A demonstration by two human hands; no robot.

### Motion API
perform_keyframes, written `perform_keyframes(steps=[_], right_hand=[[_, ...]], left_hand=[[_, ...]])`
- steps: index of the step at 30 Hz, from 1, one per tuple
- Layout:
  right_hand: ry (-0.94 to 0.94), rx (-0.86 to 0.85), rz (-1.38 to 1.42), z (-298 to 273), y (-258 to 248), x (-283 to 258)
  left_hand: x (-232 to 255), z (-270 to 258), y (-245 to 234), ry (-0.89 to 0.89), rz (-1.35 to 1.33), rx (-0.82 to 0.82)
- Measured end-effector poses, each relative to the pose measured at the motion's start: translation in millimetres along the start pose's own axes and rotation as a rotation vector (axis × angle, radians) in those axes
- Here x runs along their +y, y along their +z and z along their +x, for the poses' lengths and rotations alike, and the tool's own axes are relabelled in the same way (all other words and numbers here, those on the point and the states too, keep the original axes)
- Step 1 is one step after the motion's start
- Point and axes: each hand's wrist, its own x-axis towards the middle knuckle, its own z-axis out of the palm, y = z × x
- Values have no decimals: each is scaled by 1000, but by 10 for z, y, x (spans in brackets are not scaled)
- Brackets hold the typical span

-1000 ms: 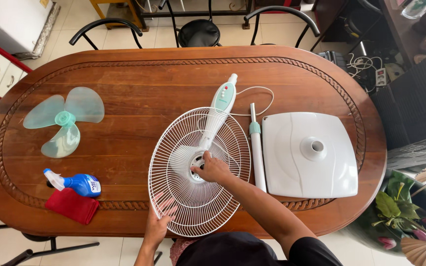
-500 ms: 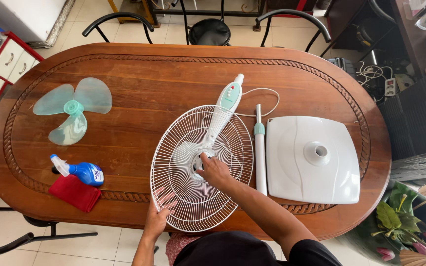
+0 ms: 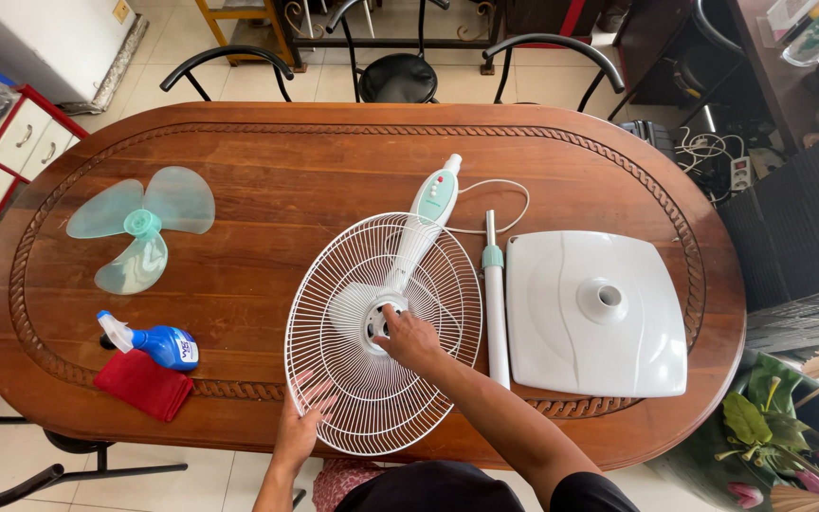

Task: The person disassembles a standing electric fan on a wooden table. They remove the fan head from the base, detach the stand, and then remove the front grille, fan blades, and central hub components, placing each part on the table.

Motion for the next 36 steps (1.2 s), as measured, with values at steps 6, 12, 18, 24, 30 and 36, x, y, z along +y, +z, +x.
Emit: perform_keyframes(steps=[6,12,18,24,30,36], right_hand=[[79,-1,314,116,42,200],[277,-167,528,265,144,315],[328,-230,506,403,252,375],[367,-322,570,531,198,413],[311,-274,490,598,237,353],[265,-150,242,552,330,302]], left_hand=[[-31,3,4,8,5,6],[20,-35,35,-14,2,32],[83,-78,69,-24,9,46],[-19,-23,57,-3,-1,34],[-172,54,3,30,-74,-29],[-226,148,-72,88,-104,-163]])
